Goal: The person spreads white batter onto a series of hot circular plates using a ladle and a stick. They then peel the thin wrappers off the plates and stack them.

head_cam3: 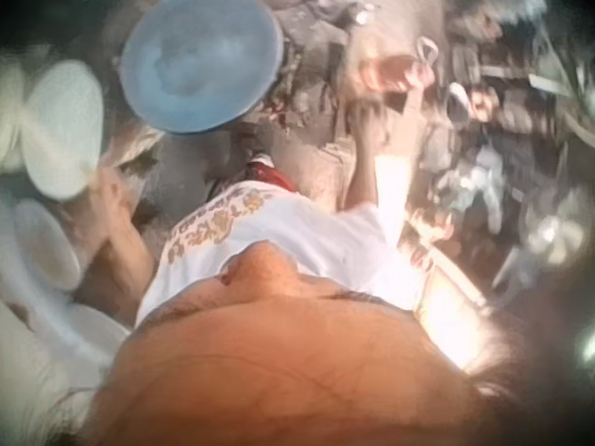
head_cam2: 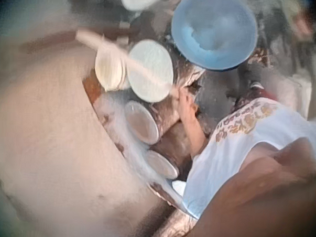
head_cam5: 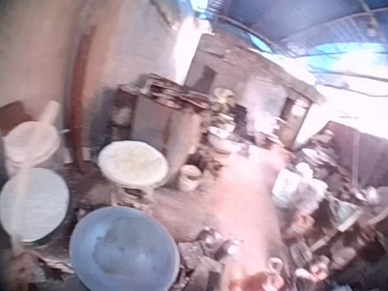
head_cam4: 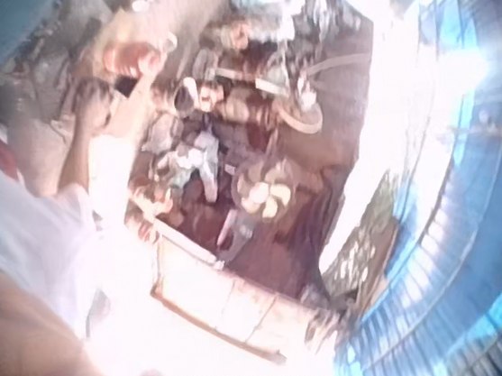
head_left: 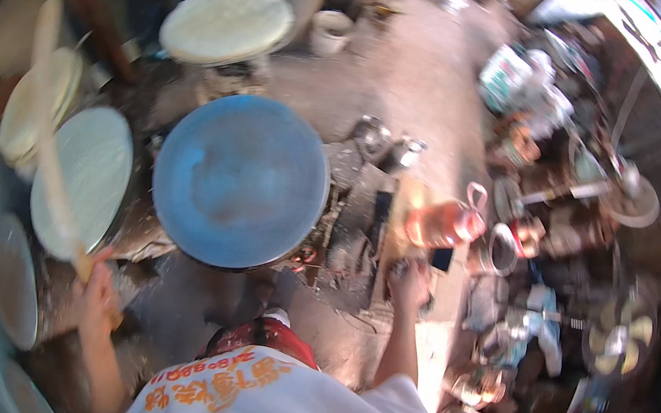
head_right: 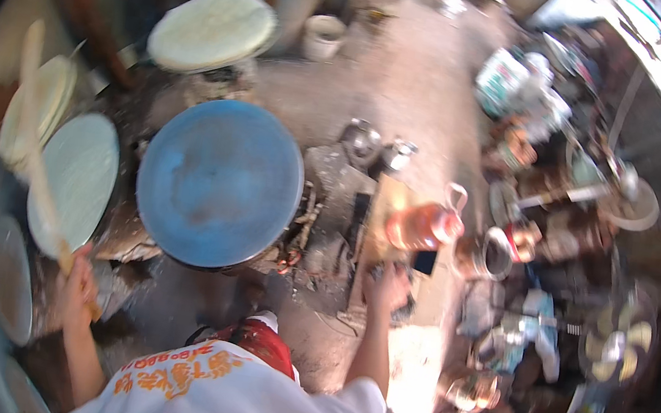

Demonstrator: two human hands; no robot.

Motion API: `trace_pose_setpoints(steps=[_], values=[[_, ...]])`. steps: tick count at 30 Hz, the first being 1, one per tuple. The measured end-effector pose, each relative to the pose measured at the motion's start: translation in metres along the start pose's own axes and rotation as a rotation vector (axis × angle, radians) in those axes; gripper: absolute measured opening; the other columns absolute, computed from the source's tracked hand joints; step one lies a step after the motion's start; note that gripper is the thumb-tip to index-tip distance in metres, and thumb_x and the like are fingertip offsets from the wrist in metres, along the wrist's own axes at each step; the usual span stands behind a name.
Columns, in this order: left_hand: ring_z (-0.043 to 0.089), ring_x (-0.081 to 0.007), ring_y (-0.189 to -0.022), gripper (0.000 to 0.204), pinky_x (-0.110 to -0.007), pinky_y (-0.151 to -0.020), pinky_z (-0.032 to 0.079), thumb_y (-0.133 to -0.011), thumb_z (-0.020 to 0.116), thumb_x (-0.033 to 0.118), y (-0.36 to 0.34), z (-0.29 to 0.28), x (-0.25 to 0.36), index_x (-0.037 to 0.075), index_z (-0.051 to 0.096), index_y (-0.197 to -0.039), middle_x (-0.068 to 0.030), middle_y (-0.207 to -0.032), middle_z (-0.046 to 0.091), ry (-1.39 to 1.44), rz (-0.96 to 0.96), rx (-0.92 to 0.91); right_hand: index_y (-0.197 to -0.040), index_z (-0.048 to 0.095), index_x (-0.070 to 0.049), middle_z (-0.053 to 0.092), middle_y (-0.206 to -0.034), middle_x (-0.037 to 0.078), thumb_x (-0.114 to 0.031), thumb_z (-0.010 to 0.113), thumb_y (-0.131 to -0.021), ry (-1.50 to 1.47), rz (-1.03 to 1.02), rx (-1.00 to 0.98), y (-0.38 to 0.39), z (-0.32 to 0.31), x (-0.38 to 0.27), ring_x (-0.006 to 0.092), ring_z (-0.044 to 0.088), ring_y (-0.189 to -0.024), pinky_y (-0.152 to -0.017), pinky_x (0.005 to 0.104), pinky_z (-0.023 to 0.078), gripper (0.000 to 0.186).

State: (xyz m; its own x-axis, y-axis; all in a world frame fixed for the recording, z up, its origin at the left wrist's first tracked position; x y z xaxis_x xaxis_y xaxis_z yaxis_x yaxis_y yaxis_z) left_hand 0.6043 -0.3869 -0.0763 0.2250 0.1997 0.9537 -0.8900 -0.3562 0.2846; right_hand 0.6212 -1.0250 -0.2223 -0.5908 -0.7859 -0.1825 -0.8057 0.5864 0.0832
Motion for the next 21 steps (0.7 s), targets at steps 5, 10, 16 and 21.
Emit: trace_pose_setpoints(steps=[5,10,16,21], values=[[0.028,0.0003,-0.044,0.033,-0.018,-0.041,0.021,-0.094,0.056,0.026,0.002,0.062,0.014,0.003,0.061,-0.117,0.0098,-0.056,0.036,-0.001,-0.052,-0.088,-0.112,0.062,-0.015,0.052,-0.118,0.016,-0.011,0.066,-0.067,-0.042,-0.017,0.062,0.01,0.033,0.08,0.0344,0.055,-0.105,-0.09,0.0421,0.047,0.046],[0.032,-0.0015,-0.05,0.03,-0.018,-0.043,0.025,-0.092,0.06,0.022,0.028,0.012,0.012,0.003,0.062,-0.115,0.0079,-0.065,0.039,0.155,-0.061,0.103,-0.107,0.061,-0.006,0.058,-0.108,0.013,-0.003,0.067,-0.064,-0.452,-0.292,0.352,0.034,-0.074,-0.009,0.0271,0.058,-0.095,-0.082,0.0359,0.049,0.043],[0.028,-0.0015,-0.048,0.03,-0.02,-0.043,0.022,-0.094,0.056,0.018,0.098,-0.121,-0.005,0.0,0.06,-0.118,0.0079,-0.064,0.038,0.31,0.018,0.357,-0.089,0.064,-0.005,0.058,-0.1,0.012,-0.001,0.066,-0.061,-0.911,-1.078,-0.153,0.174,-0.073,-0.3,0.0253,0.057,-0.092,-0.081,0.0365,0.048,0.029],[0.031,-0.0007,-0.047,0.027,-0.019,-0.043,0.022,-0.095,0.052,0.014,0.167,-0.235,0.004,-0.003,0.059,-0.116,0.0077,-0.063,0.039,0.348,0.131,0.621,-0.077,0.067,-0.011,0.054,-0.102,0.014,0.0,0.066,-0.057,-1.123,-1.572,-0.472,0.403,-0.026,-0.552,0.0312,0.054,-0.097,-0.082,0.0397,0.046,0.023]])
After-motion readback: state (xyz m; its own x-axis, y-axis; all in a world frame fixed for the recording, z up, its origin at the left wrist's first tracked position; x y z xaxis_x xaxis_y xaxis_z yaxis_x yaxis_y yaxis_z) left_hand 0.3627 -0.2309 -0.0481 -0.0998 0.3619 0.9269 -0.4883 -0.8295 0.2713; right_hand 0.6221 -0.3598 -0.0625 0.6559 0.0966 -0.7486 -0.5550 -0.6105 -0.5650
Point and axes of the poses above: each hand's wrist, its own y-axis away from the middle knuckle, its own z-axis out of the palm, x = y × z, the point moved 9 cm from there along -y, towards the middle knuckle
